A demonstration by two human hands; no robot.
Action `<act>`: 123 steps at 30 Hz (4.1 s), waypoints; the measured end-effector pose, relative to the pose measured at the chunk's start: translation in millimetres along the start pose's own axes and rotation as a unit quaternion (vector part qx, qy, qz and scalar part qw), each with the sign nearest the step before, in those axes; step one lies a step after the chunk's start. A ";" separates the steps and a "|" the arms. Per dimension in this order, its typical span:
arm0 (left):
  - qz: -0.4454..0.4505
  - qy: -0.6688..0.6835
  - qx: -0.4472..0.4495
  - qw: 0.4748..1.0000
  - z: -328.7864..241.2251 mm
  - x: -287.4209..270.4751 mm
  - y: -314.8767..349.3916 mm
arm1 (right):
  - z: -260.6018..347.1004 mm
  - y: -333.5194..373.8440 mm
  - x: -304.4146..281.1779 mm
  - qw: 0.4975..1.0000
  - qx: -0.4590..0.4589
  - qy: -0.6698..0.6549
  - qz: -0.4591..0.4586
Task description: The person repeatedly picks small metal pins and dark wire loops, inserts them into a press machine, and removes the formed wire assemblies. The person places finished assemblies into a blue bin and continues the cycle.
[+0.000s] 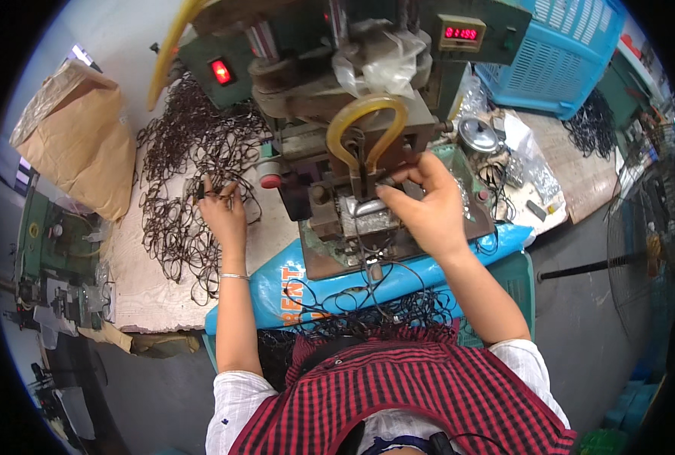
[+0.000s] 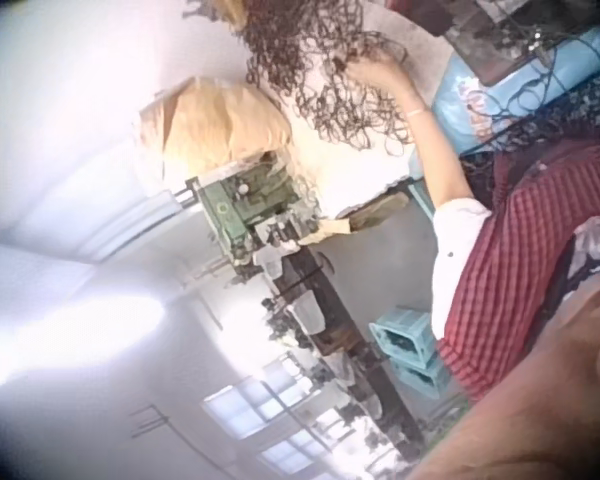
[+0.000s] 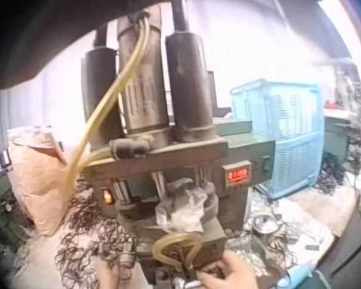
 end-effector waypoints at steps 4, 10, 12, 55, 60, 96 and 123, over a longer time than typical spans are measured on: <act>-0.023 0.080 0.040 0.996 -13.1 -15.4 -24.3 | -12.1 7.2 4.7 0.999 0.010 -0.008 -0.053; -0.036 0.287 -0.092 0.953 -29.7 -33.2 -56.2 | 4.9 6.6 19.6 0.984 0.076 -0.159 -0.040; -0.002 0.309 -0.168 0.936 -21.1 -26.4 -38.5 | 2.4 10.5 23.1 0.986 0.061 -0.146 -0.051; 0.165 -0.167 -0.069 0.970 -3.3 -199.0 42.1 | -103.3 10.3 -93.0 0.968 -0.034 0.239 -0.066; 0.257 -0.148 -0.224 0.929 53.6 -159.1 78.0 | -92.9 21.0 -79.1 0.972 0.016 0.206 -0.113; 0.646 0.564 -0.286 0.427 -225.6 -159.8 52.6 | -92.7 32.1 -92.2 0.838 -0.100 0.536 -0.032; 0.073 -0.186 -0.026 0.980 -27.4 -151.0 36.4 | -100.2 10.6 -71.0 0.971 0.004 0.189 -0.147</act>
Point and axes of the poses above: each hand's wrist, its own y-axis away from the middle knuckle, its own x-axis out of the palm, z = x × y, the point moved 1 cm from there along -y, towards the middle knuckle, and after that the axes turned 7 degrees about -x, right-handed, at the moved point
